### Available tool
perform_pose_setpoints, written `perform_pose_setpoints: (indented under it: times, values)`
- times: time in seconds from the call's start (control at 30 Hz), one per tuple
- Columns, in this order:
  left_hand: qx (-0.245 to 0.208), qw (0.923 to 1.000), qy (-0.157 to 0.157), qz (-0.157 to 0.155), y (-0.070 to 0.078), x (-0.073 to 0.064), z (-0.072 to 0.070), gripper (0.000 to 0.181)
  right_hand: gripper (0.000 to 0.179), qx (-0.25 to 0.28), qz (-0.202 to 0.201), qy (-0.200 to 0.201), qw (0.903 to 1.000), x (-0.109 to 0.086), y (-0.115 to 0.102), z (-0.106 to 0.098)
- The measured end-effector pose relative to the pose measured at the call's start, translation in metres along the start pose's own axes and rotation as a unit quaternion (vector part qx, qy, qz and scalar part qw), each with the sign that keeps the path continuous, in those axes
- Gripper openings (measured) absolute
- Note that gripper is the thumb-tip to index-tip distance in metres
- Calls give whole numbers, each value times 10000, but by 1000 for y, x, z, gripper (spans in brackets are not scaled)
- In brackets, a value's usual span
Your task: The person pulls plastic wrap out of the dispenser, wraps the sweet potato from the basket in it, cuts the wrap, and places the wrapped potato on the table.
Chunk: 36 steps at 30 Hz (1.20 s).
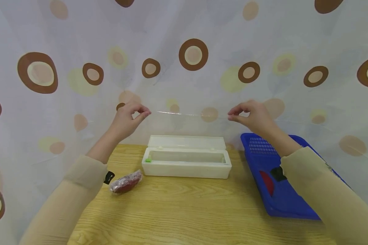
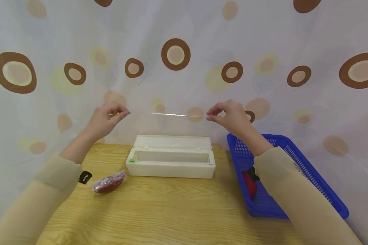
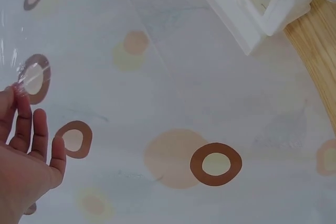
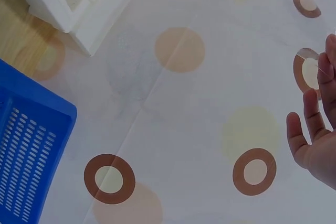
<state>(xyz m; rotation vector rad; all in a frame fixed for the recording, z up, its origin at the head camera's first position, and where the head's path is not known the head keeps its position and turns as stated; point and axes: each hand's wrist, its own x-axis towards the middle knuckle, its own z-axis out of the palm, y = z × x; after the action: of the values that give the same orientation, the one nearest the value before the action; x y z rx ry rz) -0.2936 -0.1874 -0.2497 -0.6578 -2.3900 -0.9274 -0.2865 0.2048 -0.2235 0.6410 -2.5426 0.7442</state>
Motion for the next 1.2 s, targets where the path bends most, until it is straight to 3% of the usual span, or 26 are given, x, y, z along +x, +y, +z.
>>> perform_pose_setpoints:
  times: [0.3, 0.53, 0.8, 0.93, 1.2]
  values:
    - [-53, 9997, -211, -61, 9, -26, -9, 19, 8, 167, -274, -220, 9992, -22, -8, -6]
    - [-115, 9998, -126, 105, 14, -47, -11, 15, 4, 113, -502, -207, 9985, -45, -11, -7]
    - [-342, 9990, -213, 201, 20, -77, -13, 6, 25, 345, -1446, -63, 9889, -72, -10, -1]
    - [-518, 9975, -327, 349, 20, -89, -12, 5, 28, 279, -1499, -22, 9883, -85, -12, 1]
    - [-662, 9953, -680, 173, 22, -123, -7, 7, 36, 677, -1602, -110, 9847, -107, -13, 11]
